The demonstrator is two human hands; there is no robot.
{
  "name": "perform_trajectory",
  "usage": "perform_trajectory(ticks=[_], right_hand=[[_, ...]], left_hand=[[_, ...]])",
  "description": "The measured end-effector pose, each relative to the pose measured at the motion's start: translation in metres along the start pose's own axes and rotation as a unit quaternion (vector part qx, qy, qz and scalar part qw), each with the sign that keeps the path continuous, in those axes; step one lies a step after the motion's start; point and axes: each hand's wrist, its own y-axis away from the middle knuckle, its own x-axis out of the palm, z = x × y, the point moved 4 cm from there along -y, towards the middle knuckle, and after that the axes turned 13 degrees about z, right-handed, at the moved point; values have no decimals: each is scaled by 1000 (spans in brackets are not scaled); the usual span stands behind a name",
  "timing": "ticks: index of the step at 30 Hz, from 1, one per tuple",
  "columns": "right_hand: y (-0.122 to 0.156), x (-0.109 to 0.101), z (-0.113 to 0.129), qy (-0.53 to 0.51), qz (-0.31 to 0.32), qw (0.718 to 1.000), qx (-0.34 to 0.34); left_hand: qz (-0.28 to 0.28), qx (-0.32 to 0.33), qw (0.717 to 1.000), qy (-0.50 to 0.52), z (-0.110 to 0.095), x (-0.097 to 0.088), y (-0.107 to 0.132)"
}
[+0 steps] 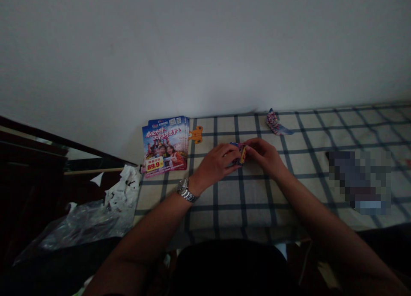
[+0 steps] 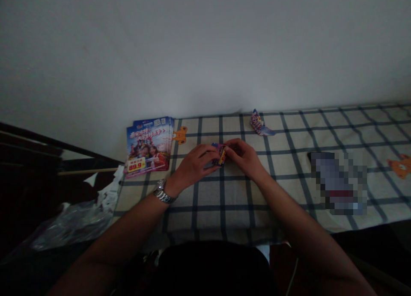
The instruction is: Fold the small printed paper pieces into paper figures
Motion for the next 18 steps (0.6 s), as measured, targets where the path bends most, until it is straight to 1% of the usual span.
perform_trajectory(ticks=[3,5,9,12,15,18], right_hand=[[0,-2,-1,27,-5,1000,-6],[-1,-2,-2,39,-3,999,-10],[-1,-4,-4,47,-3,999,-17],[0,-4,-5,51,6,999,-12],[0,-3,-6,51,16,999,-12],[0,-1,-7,54,27,998,-16]], left_hand=[[-1,20,1000,15,-2,-1,0],[-12,21,999,29,-3,-3,-1],[-50,-27,997,45,0,-8,0],[-62,-65,995,44,3,-10,1],[-59,-81,994,44,5,-10,1],[-42,-78,995,52,6,-7,0]])
